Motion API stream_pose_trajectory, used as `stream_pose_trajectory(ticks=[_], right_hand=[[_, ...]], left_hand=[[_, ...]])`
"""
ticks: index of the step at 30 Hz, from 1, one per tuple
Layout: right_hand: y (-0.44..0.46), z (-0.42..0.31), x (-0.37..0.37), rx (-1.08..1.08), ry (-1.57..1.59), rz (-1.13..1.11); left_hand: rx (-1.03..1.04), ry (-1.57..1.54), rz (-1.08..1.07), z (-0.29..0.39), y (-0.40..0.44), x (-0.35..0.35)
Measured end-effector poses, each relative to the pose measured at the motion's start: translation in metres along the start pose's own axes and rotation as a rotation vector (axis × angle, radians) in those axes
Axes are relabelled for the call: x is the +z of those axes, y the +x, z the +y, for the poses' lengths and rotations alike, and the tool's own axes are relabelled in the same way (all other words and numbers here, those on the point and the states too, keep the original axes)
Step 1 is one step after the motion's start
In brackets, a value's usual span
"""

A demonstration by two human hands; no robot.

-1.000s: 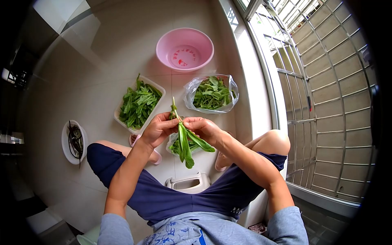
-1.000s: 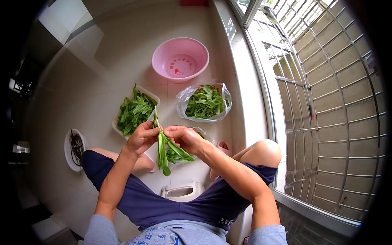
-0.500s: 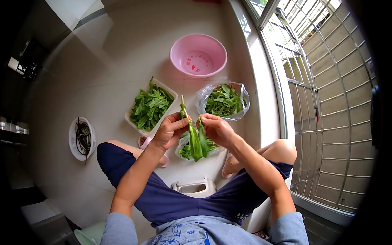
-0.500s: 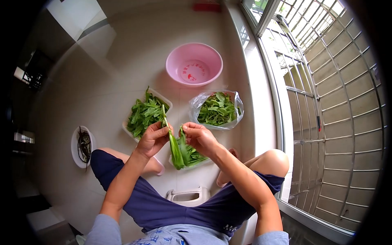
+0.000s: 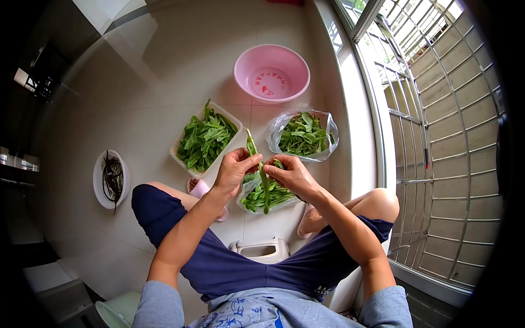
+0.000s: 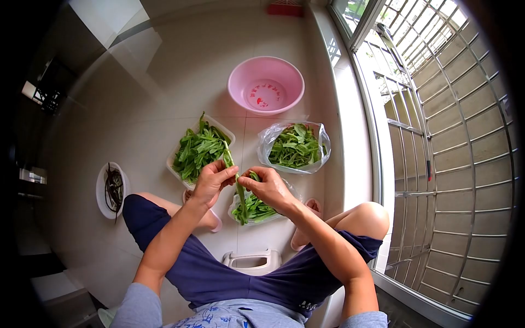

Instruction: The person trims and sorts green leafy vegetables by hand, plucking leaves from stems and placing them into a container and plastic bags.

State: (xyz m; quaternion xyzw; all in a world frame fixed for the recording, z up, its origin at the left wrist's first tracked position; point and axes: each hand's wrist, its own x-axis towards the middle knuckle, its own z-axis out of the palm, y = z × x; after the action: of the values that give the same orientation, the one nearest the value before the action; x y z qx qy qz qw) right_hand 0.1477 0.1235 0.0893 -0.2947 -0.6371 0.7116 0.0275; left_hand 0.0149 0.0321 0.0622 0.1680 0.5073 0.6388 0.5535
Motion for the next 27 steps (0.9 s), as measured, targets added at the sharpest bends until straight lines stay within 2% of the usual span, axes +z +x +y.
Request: stream_pose_trajectory(ticks=[5,10,20,22,23,25,27], right_hand=[[0.0011,0.0025,-0.0012,-0.078,-0.124,0.044],[0.0030,0.0020,-0.0052,-0.109,-0.281,-0.035],[0.0011,0.0065,-0.0024,-0.052,-0.209,-0.089],[-0.0010,0.0045,-0.0010,0.028,-0.019,-0.077],[-0.0012,0.0047,-0.0008,0.028,-0.019,-0.077],[-0.0009,0.0047,-0.0008,0.141,0.246,-0.066],[-0.0014,0.0068,-0.0013,0.154,0.309,-0.075]], left_hand=[[-0.008,0.006,0.017,0.0020,-0.0027,0.0045],[-0.023,0.097,-0.033,0.0009,-0.0018,0.0025],[-0.015,0.325,-0.113,0.0040,-0.0033,0.0020],[-0.014,0.286,-0.140,0.0027,-0.0015,-0.0006],[-0.011,0.247,-0.166,0.0024,-0.0008,-0.0013],[-0.018,0.179,-0.160,0.0038,-0.0011,-0.0007],[-0.022,0.111,-0.153,0.0050,-0.0019,0.0013]])
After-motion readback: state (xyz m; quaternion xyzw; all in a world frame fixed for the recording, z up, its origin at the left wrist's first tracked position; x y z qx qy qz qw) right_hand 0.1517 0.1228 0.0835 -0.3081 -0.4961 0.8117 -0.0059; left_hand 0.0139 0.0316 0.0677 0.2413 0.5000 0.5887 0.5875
